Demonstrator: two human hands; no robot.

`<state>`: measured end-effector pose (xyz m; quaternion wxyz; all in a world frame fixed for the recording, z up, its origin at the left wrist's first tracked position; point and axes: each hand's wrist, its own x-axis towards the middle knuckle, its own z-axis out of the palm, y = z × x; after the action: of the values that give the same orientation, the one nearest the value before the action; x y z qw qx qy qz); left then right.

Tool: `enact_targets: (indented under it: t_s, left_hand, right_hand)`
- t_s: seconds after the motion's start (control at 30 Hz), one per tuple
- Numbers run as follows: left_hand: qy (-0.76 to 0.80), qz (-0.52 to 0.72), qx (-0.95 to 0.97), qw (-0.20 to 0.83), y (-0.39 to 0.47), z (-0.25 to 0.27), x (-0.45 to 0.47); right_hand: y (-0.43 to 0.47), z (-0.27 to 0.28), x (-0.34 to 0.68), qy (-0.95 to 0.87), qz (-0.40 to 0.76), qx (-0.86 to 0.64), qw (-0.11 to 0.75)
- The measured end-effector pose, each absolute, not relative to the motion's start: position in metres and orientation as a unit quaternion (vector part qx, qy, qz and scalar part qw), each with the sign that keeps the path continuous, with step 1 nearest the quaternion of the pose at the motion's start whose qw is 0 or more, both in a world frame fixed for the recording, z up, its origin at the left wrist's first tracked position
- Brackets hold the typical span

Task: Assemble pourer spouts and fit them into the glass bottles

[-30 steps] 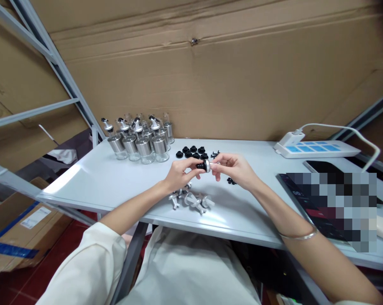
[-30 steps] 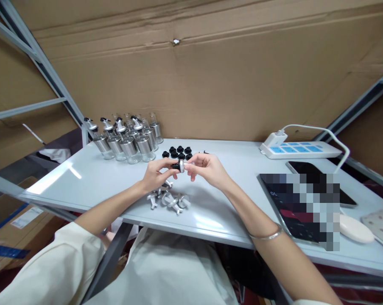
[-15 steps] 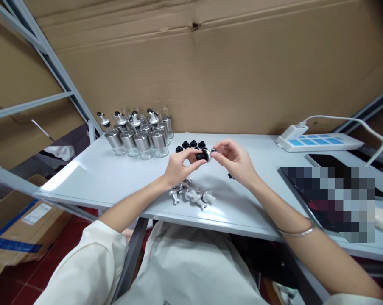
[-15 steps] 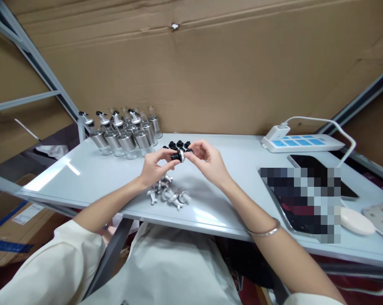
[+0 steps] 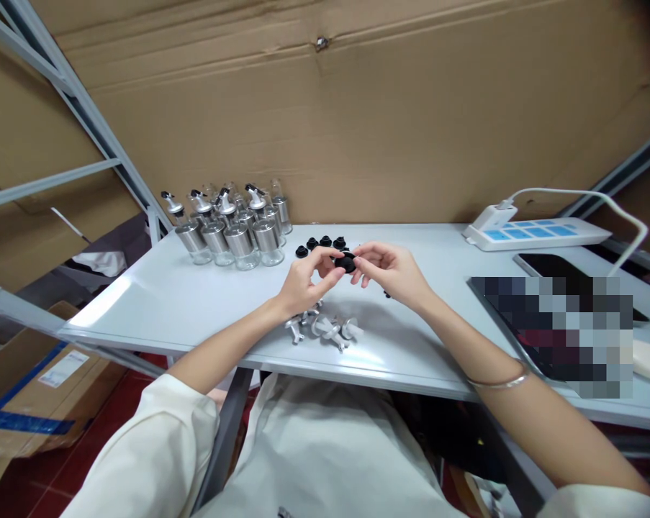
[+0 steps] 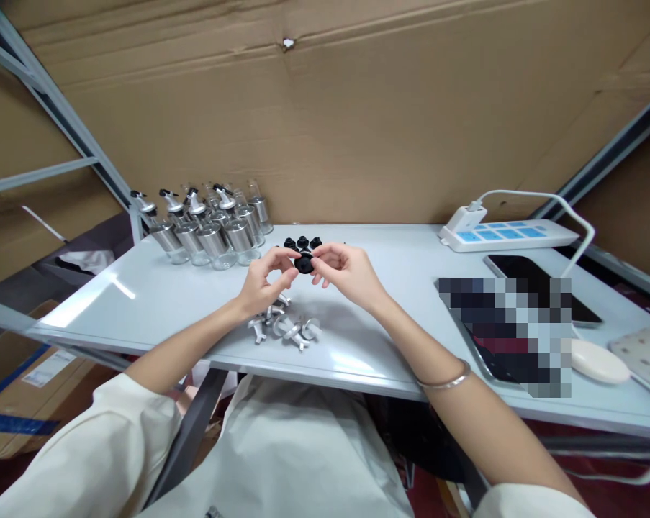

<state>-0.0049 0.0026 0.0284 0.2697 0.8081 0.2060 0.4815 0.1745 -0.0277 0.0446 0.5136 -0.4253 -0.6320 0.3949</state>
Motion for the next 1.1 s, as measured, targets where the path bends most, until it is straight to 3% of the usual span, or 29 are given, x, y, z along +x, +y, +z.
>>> enact_targets:
  t_s: [0.23,0.4,0.73,1.1]
  left_hand:
    - [0.223,0.392,0.751,0.483,0.014,0.026,-0.006]
    - [0.177,0.349,0.739,0.549,0.012,0.026,-0.005]
    - [0.168,0.400,0.737,0.519,0.014,0.023,-0.004]
    - [0.217,0.402,0.783,0.423,0.013,0.027,-0.007]
  right_hand:
    - [-0.027,0.049,0.176,-0.619,0.430,-0.414,0.510]
    - [-0.028,0.050,0.177,-0.639,0.416,-0.419,0.494]
    - [-0.029,0.049,0.178,-0.654,0.393,-0.415,0.495]
    - [-0.028,0.043,0.180,-0.690,0.413,-0.407,0.434]
